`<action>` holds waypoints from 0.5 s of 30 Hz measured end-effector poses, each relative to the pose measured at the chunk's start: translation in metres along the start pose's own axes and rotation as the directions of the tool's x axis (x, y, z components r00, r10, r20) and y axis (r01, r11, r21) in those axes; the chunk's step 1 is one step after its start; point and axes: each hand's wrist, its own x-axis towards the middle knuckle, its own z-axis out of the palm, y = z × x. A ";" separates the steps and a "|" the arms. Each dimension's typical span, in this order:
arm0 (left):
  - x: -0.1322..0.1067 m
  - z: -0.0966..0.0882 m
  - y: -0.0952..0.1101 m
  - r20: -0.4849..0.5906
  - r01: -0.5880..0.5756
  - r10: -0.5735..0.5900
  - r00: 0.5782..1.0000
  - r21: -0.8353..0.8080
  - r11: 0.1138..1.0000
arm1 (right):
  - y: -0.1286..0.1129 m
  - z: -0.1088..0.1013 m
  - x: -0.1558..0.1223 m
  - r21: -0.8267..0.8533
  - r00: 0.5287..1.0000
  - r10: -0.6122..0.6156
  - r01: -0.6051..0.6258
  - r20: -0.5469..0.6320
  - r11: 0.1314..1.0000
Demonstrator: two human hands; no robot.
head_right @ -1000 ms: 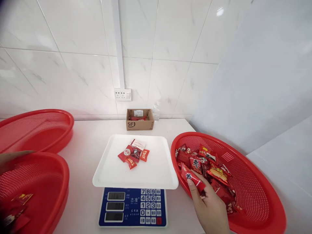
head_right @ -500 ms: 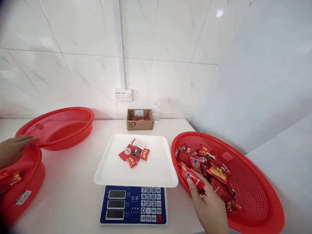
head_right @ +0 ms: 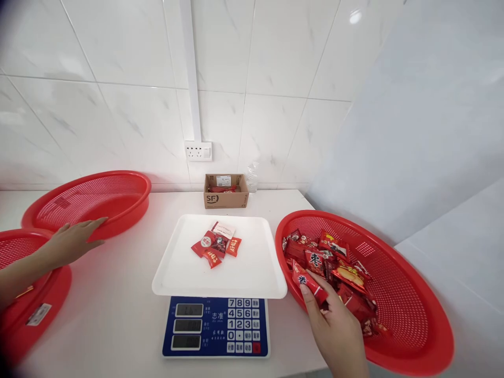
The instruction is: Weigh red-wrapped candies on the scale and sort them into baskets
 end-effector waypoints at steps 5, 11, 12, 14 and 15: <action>-0.004 0.006 -0.024 -0.010 -0.115 0.115 0.993 -0.002 0.993 | 0.000 0.003 0.000 -0.018 1.000 -0.013 0.013 -0.009 1.000; -0.016 -0.002 -0.026 -0.106 -0.057 0.066 0.992 0.085 0.995 | 0.001 0.005 0.001 -0.020 1.000 -0.013 0.013 -0.005 1.000; -0.018 -0.003 -0.025 -0.120 0.021 -0.010 0.993 0.095 0.995 | 0.000 0.004 0.001 -0.015 1.000 -0.021 0.021 -0.011 1.000; -0.021 -0.005 -0.024 -0.102 0.168 -0.159 0.982 0.085 0.982 | -0.001 0.004 0.001 -0.007 1.000 -0.027 0.027 -0.006 1.000; -0.023 -0.005 -0.025 -0.094 0.213 -0.207 0.974 0.066 0.975 | -0.001 0.004 0.001 -0.005 1.000 -0.025 0.025 0.003 1.000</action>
